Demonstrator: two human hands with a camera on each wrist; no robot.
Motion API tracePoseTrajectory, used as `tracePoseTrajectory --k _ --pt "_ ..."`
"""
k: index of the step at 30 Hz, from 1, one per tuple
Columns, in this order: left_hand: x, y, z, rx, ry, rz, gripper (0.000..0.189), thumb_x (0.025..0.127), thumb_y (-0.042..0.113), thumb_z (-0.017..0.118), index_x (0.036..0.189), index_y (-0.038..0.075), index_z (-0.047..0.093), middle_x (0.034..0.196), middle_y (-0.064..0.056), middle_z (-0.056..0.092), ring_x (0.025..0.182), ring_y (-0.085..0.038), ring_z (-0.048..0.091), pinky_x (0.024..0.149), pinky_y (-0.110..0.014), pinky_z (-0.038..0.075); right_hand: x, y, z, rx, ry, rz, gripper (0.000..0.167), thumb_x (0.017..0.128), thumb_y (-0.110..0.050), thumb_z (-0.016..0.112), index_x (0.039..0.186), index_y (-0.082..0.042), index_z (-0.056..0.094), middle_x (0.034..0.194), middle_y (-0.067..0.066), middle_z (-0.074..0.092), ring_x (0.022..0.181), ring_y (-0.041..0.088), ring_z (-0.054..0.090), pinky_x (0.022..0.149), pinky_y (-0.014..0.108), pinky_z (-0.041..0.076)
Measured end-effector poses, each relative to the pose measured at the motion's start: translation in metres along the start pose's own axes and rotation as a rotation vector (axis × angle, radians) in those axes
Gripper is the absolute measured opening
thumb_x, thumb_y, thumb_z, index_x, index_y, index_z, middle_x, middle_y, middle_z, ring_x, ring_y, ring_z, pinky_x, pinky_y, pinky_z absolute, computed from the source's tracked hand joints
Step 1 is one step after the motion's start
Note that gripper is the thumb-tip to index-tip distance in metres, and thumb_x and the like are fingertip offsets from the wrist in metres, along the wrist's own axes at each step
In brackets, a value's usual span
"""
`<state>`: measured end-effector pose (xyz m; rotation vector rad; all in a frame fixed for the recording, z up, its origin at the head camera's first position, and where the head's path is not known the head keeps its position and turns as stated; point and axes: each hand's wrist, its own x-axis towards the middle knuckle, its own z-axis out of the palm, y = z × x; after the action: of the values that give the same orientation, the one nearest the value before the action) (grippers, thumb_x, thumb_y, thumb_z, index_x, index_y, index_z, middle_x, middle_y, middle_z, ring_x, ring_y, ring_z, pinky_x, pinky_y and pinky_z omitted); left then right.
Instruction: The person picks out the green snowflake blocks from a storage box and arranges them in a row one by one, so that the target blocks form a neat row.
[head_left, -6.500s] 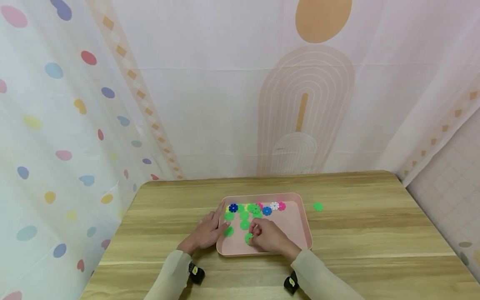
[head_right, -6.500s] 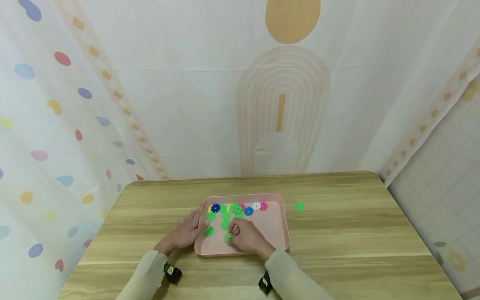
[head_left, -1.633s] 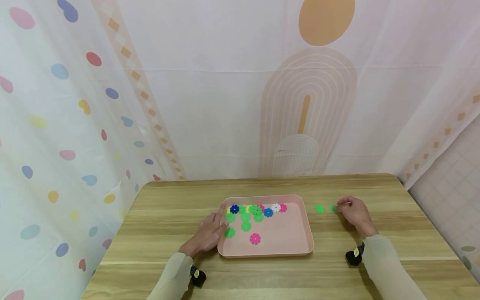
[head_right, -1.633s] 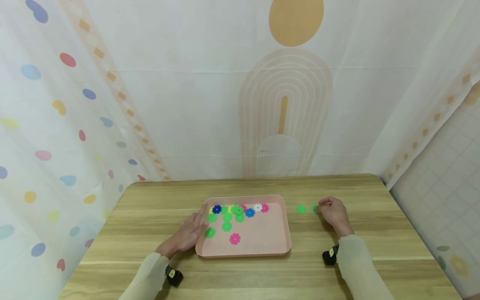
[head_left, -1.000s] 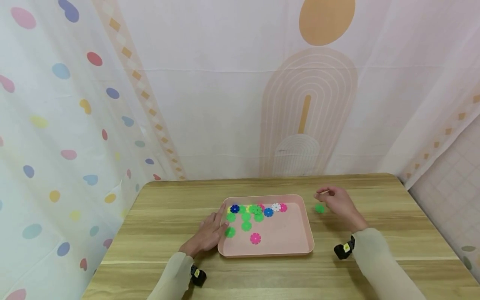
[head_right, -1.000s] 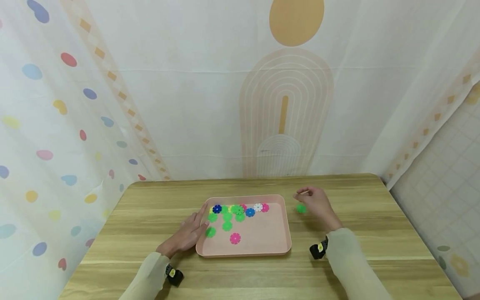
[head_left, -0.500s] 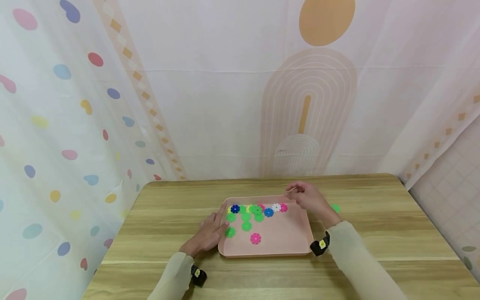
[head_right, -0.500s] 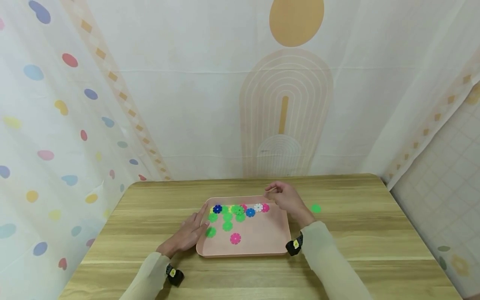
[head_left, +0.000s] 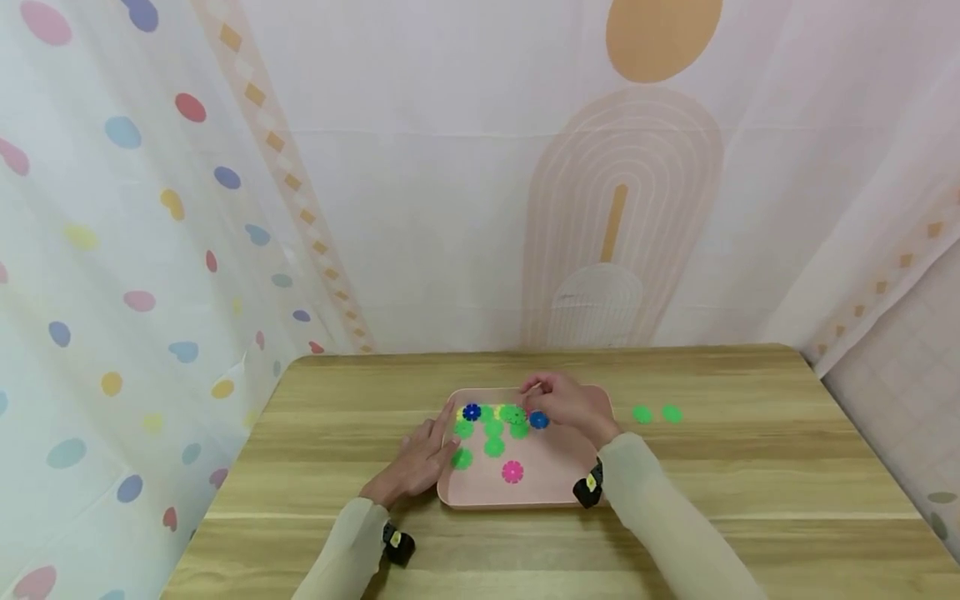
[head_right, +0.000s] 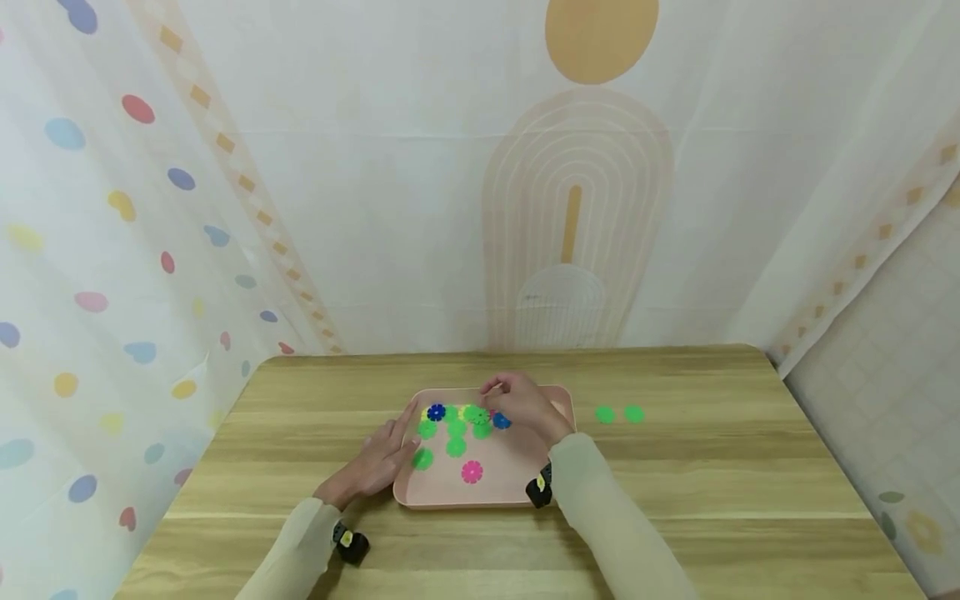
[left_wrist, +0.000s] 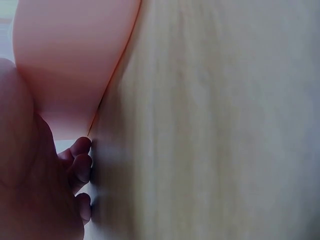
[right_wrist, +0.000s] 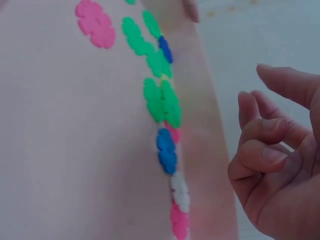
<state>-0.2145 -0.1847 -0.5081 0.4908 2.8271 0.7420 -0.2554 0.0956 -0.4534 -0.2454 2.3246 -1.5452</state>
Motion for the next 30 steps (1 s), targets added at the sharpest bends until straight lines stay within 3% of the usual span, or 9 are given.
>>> tracePoseTrajectory --k 6,14,19,30 --pt "0.001 0.000 0.001 0.014 0.007 0.001 0.065 0.108 0.034 0.035 0.161 0.015 0.001 0.124 -0.014 0.050 0.104 -0.024 0.044 0.080 -0.038 0.026 0.008 0.005 0.012 -0.033 -0.010 0.022 0.024 0.094 -0.010 0.062 0.117 -0.004 0.067 0.100 0.006 0.068 0.087 0.022 0.059 0.072 0.033 0.050" --pt "0.000 0.000 0.000 0.005 0.004 0.002 0.065 0.108 0.034 0.034 0.161 0.014 0.002 0.126 -0.015 0.049 0.106 -0.024 0.043 0.080 -0.039 0.026 0.018 0.012 0.018 -0.163 -0.010 0.063 0.034 0.089 -0.010 0.069 0.123 -0.009 0.068 0.114 0.006 0.066 0.093 0.019 0.056 0.079 0.032 0.049" --pt "0.000 0.001 -0.001 -0.002 -0.002 -0.005 0.065 0.108 0.034 0.035 0.161 0.014 0.002 0.129 -0.016 0.049 0.108 -0.025 0.044 0.081 -0.039 0.027 0.022 0.016 0.023 -0.218 -0.020 0.062 0.029 0.089 -0.009 0.071 0.118 -0.010 0.070 0.116 0.005 0.064 0.100 0.022 0.054 0.090 0.037 0.048" --pt "-0.001 -0.001 -0.001 -0.012 -0.008 -0.009 0.065 0.108 0.035 0.035 0.161 0.015 0.002 0.131 -0.016 0.049 0.111 -0.024 0.044 0.082 -0.039 0.028 0.027 0.015 0.029 -0.279 0.035 0.041 0.014 0.084 0.002 0.073 0.095 -0.007 0.069 0.100 0.005 0.062 0.090 0.022 0.054 0.075 0.029 0.049"
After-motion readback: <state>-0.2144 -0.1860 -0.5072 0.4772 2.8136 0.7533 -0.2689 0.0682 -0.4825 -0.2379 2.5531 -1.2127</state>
